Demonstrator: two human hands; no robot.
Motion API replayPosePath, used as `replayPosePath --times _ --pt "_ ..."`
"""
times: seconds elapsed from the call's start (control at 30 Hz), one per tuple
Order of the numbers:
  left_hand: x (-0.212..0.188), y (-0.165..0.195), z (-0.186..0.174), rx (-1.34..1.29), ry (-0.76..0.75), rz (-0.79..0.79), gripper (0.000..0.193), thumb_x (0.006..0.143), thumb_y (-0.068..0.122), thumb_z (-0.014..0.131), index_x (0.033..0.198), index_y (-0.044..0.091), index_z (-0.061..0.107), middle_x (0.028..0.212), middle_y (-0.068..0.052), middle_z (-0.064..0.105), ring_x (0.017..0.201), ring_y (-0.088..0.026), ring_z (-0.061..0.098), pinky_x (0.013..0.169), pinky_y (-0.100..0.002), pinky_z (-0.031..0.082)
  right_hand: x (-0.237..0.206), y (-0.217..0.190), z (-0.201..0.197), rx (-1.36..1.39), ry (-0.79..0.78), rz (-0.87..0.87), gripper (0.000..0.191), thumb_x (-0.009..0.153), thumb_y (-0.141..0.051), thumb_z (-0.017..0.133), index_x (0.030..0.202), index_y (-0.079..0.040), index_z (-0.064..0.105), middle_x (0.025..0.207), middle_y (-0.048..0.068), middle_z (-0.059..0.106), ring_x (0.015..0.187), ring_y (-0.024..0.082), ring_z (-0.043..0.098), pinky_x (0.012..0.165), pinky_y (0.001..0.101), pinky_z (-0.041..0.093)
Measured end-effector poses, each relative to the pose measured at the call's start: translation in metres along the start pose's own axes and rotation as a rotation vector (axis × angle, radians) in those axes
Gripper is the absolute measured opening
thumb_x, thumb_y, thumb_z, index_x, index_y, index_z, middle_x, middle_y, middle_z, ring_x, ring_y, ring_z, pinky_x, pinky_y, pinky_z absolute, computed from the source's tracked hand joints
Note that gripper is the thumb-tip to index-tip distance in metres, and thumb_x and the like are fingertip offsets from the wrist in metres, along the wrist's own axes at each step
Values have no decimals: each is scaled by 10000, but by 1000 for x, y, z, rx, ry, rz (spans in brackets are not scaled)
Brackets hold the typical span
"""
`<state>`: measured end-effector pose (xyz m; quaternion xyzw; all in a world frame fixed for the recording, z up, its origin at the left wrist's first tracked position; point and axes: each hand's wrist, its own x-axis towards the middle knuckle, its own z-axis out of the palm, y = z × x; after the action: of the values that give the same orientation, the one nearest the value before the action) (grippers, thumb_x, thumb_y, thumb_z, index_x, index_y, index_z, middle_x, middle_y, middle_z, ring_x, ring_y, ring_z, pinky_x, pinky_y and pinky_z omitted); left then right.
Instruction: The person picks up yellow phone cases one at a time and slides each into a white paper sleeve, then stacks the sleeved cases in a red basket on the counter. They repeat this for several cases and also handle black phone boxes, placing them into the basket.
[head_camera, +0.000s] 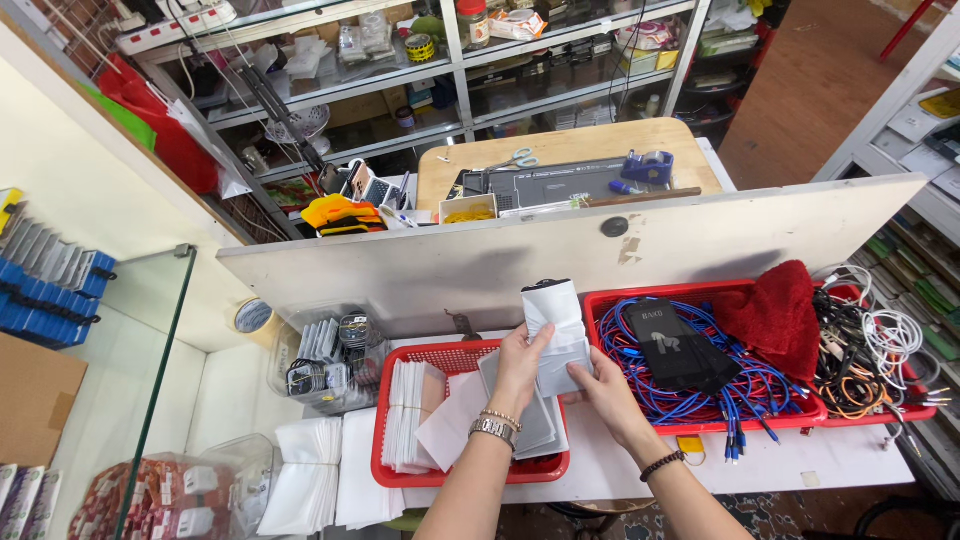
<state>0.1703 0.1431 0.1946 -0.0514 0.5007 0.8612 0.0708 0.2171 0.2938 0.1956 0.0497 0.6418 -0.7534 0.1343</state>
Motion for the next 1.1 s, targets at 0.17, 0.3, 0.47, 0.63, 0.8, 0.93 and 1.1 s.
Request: replayPosePath --times 0.17,0.3,0.47,0.63,0.8,0.93,1.1 --pt "2 17 17 256 -151 30 302 943 167 694 1199 5 702 1068 -59 773 902 -105 719 799 -289 578 -2 -27 -28 -112 74 -101 295 1022 -240 571 1227 -30 598 1104 71 702 967 77 681 802 289 594" --pt "-10 21 36 748 -330 137 303 926 173 712 1171 -6 719 1003 -67 786 858 -90 714 774 -276 567 19 -55 -75 -180 156 -264 253 1006 -256 597 1129 -50 676 1001 15 688 882 49 597 772 233 478" --pt "-26 11 64 497 -353 21 318 919 198 739 1152 -16 713 1015 -61 771 860 -84 697 765 -280 566 51 -72 -116 -219 157 -193 262 996 -227 650 935 24 693 815 5 692 746 61 589 677 256 489" --pt "-37 0 84 669 -273 117 335 904 242 747 1128 -3 698 976 -71 773 829 -88 711 735 -279 567 51 -64 -143 -186 344 -32 295 1033 -284 607 1004 -16 727 790 55 653 646 142 530 546 325 391" --pt "-40 -13 97 659 -292 76 301 923 233 722 1104 -6 706 925 -58 770 780 -90 680 691 -273 543 34 -69 -173 147 250 4 232 989 -202 632 1100 -2 668 932 53 698 813 138 664 700 309 572" --pt "-41 -26 101 652 -245 15 286 928 228 707 1074 -17 722 898 -56 768 757 -92 690 675 -270 547 27 -75 -185 353 360 -103 402 948 -70 615 1319 -50 463 1090 114 666 905 209 702 757 426 608" --pt "-32 -42 94 528 -215 -21 290 934 229 698 1100 -8 719 959 -41 778 792 -76 687 692 -264 547 32 -64 -189 373 373 -143 693 859 85 593 1457 -119 307 1176 153 639 851 239 715 749 400 612"
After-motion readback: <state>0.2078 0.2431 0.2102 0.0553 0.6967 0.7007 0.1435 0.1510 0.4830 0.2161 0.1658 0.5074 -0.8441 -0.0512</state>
